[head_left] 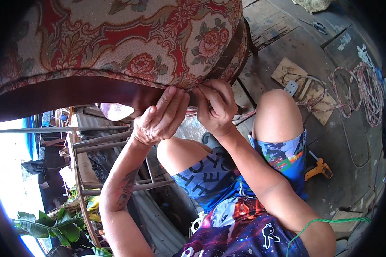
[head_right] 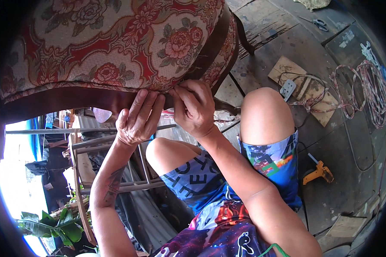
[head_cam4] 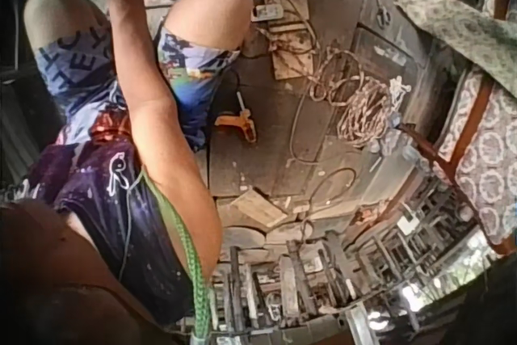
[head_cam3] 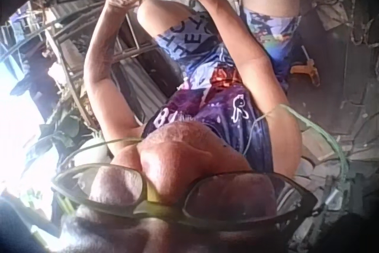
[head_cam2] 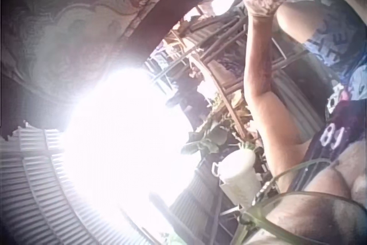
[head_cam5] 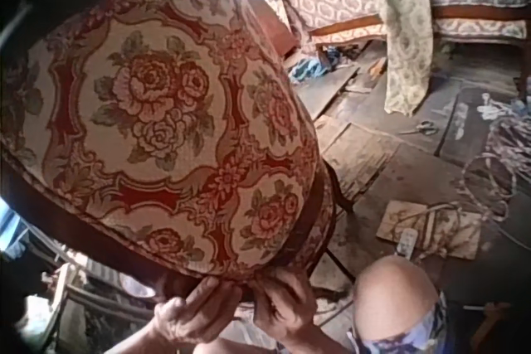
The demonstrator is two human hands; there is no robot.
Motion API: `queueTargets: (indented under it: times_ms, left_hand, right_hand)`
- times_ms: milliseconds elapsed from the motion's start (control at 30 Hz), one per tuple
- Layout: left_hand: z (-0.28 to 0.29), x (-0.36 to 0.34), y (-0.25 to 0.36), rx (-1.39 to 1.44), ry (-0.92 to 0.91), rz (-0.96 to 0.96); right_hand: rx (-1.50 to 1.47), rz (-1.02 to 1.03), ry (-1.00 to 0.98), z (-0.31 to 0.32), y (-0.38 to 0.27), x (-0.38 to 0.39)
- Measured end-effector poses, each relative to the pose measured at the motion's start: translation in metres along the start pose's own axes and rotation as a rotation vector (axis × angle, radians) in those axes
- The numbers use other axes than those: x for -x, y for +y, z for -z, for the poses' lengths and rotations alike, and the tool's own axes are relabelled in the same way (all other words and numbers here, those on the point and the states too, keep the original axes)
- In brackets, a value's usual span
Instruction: Applying decorative trim to a chair using a hot glue gun.
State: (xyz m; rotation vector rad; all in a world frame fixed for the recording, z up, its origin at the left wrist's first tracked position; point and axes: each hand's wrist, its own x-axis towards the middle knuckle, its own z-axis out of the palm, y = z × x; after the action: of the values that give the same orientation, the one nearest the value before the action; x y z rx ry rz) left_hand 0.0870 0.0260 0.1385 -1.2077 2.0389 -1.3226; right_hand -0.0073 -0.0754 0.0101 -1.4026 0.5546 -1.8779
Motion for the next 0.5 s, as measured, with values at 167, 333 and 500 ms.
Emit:
queueTargets:
  times_ms: [167, 333, 500]
  left_hand:
    - [-0.0049, 0.0030, 0.0035, -0.056, 0.054, 0.041]
    - [0.0009, -0.0014, 0.0042, -0.099, -0.027, -0.018]
    - [-0.0009, 0.0057, 0.0064, -0.130, -0.120, -0.049]
  right_hand:
    - [-0.008, -0.002, -0.004, -0.0009, 0.0006, -0.0012]
    - [-0.010, -0.017, 0.003, 0.0006, -0.0006, -0.0037]
    - [-0.021, -0.032, -0.002, 0.0001, -0.0005, -0.0042]
